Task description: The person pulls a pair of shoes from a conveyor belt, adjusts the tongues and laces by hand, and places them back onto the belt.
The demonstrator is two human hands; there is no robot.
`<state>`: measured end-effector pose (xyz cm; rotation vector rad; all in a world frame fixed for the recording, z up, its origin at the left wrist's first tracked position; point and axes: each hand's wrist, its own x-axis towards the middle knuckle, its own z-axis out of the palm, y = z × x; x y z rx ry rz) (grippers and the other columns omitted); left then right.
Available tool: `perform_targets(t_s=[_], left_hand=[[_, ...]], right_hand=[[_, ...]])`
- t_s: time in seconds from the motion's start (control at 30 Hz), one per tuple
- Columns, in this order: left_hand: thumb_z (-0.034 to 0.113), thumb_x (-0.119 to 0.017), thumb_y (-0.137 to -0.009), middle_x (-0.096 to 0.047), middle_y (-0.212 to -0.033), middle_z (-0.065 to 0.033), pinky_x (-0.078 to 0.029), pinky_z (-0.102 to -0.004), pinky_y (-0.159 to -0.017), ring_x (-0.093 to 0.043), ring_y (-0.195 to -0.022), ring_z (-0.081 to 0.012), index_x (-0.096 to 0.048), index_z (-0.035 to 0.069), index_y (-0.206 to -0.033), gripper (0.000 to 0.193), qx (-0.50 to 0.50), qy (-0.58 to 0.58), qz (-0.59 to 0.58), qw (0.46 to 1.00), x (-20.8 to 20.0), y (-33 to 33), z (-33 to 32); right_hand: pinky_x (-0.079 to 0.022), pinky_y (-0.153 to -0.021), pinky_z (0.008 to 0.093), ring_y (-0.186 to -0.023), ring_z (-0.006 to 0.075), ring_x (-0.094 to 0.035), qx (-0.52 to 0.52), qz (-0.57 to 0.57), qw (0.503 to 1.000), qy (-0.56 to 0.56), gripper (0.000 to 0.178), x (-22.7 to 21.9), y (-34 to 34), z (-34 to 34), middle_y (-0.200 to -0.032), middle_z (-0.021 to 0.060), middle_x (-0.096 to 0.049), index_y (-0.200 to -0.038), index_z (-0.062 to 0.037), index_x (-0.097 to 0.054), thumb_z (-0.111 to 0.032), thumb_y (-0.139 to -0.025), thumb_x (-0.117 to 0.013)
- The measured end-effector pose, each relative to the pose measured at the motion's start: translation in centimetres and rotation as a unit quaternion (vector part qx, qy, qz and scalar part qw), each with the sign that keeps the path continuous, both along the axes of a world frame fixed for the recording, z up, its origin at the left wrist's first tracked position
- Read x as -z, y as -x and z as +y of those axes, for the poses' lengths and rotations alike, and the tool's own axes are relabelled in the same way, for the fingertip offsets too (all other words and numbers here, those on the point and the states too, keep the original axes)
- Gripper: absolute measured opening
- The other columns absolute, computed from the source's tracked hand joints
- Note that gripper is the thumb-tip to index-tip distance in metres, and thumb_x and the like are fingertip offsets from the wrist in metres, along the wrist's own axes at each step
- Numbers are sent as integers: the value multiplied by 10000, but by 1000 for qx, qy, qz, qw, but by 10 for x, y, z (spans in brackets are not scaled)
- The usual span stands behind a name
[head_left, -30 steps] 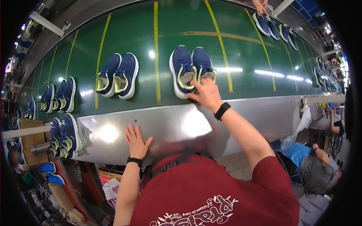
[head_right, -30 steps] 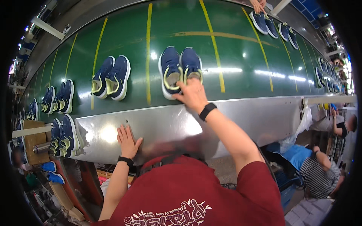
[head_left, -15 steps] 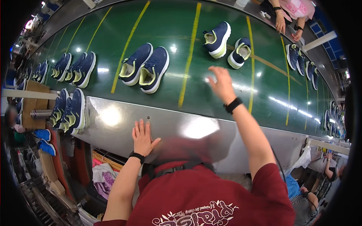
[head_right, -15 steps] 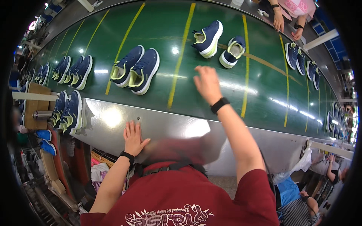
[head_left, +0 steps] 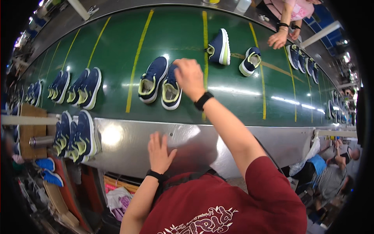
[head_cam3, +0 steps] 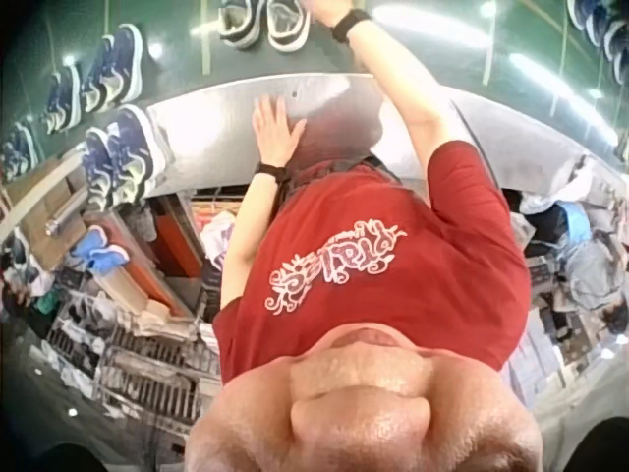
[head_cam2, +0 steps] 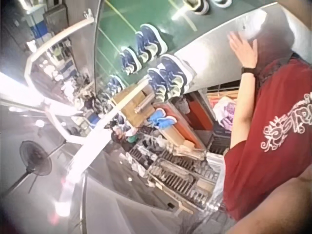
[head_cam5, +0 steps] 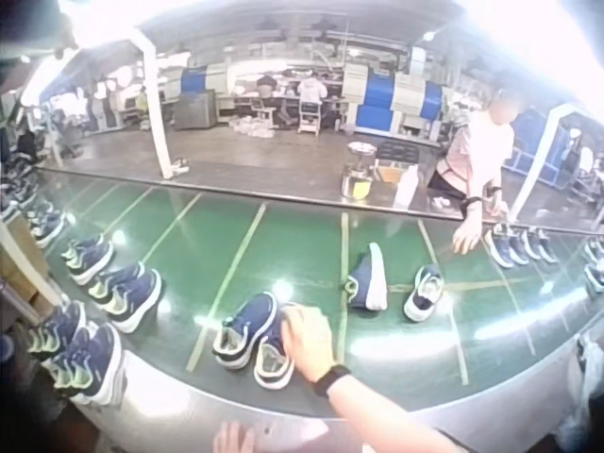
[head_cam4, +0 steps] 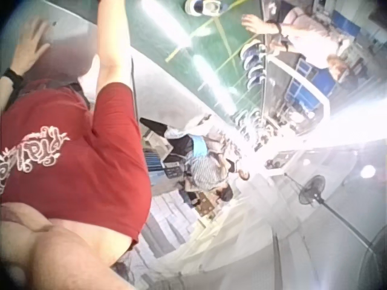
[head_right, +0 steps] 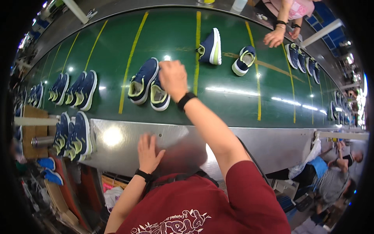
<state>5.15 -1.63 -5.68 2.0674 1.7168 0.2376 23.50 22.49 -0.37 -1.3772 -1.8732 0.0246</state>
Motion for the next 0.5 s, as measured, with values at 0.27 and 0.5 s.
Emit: perform_targets(t_s=[0.27, 0.5], left_hand=[[444, -605, -823, -253, -1477, -223, -152, -564, -1093, -164, -1372, -456, -393, 77, -1374, 695, 29, 8, 90, 995, 13, 20, 8], [463, -592, -817, -271, -1474, -218, -169, -570, -1081, -189, -1370, -449, -419, 84, -1359, 683, 16, -4, 100, 995, 16, 30, 6]], right_hand=[[-254, -1044, 594, -1290, 511, -299, 98, -390, 908, 120, 245, 95, -153, 82, -1480, 123, -305, -1026, -224, -682, -185, -824, -551], [-468, -866, 470, -1049, 414, -530, 171, -203, 954, 136, 395, 70, -246, 102, -1257, 284, -462, -1032, -11, -524, -186, -725, -701]])
